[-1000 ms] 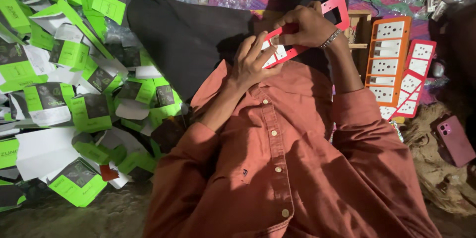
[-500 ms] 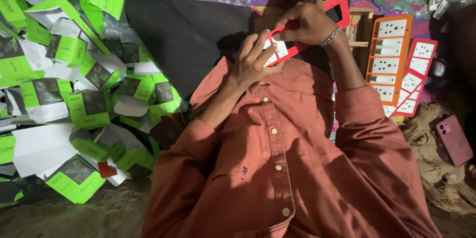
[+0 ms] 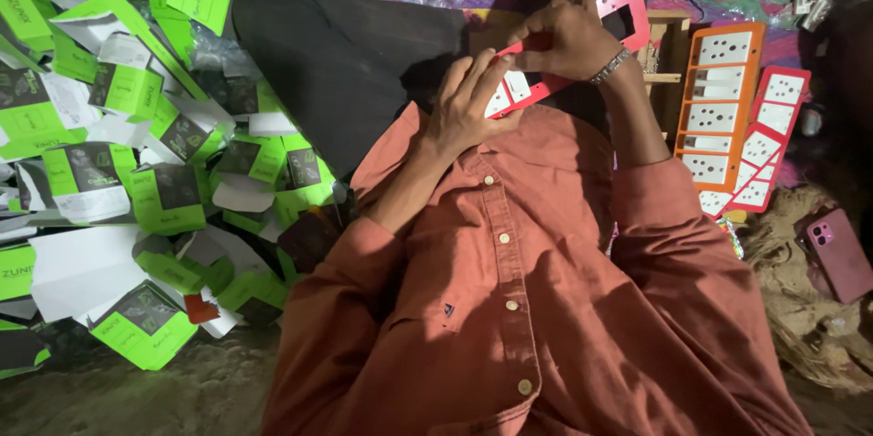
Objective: The person sits on the floor and assembles electrical components by inserting white plastic pieces into red and orange plastic frames. They handle multiple frames, picking them up, inserting the pieces, and placing them down.
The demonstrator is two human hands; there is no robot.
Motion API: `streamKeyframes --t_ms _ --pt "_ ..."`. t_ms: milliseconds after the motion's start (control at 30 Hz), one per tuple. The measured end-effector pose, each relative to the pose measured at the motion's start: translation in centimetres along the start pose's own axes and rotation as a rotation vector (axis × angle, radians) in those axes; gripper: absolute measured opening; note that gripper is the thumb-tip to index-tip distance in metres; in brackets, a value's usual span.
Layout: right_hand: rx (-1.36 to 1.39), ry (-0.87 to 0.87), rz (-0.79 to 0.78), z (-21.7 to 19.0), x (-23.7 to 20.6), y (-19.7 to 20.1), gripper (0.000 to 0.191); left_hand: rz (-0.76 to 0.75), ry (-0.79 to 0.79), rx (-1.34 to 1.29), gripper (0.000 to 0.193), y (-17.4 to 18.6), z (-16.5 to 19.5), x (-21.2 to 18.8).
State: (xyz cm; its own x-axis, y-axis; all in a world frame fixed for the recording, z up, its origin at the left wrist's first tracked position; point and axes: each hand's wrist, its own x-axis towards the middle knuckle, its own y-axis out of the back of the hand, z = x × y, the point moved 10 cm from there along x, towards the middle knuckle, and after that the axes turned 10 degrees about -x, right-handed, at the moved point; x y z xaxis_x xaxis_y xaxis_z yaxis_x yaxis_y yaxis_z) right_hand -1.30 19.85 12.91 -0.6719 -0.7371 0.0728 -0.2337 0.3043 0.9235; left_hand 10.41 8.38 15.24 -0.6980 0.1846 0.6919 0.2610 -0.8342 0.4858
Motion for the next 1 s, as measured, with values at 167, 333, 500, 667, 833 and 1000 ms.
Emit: streamKeyframes --t_ms 167,333,500,667,833,1000 --pt "0.180 0.030 0.195 -0.8 -1.5 4.3 0.030 -0.014 0.069 -0.044 0.072 -0.2 -0.9 0.0" --pt "0.370 -0.252 0.687 1.2 -8.5 8.7 0.012 0.092 0.351 -0.187 0.069 0.4 -5.5 -1.8" --pt "0.752 -0.506 0.803 3.6 -9.2 3.2 0.009 0.365 1.018 -1.578 0.066 -4.5 -12.7 -6.3" --pt "0.917 -0.400 0.438 0.6 -3.6 -4.0 0.021 0.344 1.075 -1.925 0.076 -5.3 -12.3 -6.9" --pt "0.962 -0.373 0.317 -0.7 -2.7 -5.9 0.022 0.302 1.001 -1.945 0.079 -5.0 -11.6 -6.1" --pt "0.987 -0.363 0.302 -1.0 -2.5 -6.0 0.023 0.263 0.980 -1.937 0.082 -5.2 -11.5 -6.2"
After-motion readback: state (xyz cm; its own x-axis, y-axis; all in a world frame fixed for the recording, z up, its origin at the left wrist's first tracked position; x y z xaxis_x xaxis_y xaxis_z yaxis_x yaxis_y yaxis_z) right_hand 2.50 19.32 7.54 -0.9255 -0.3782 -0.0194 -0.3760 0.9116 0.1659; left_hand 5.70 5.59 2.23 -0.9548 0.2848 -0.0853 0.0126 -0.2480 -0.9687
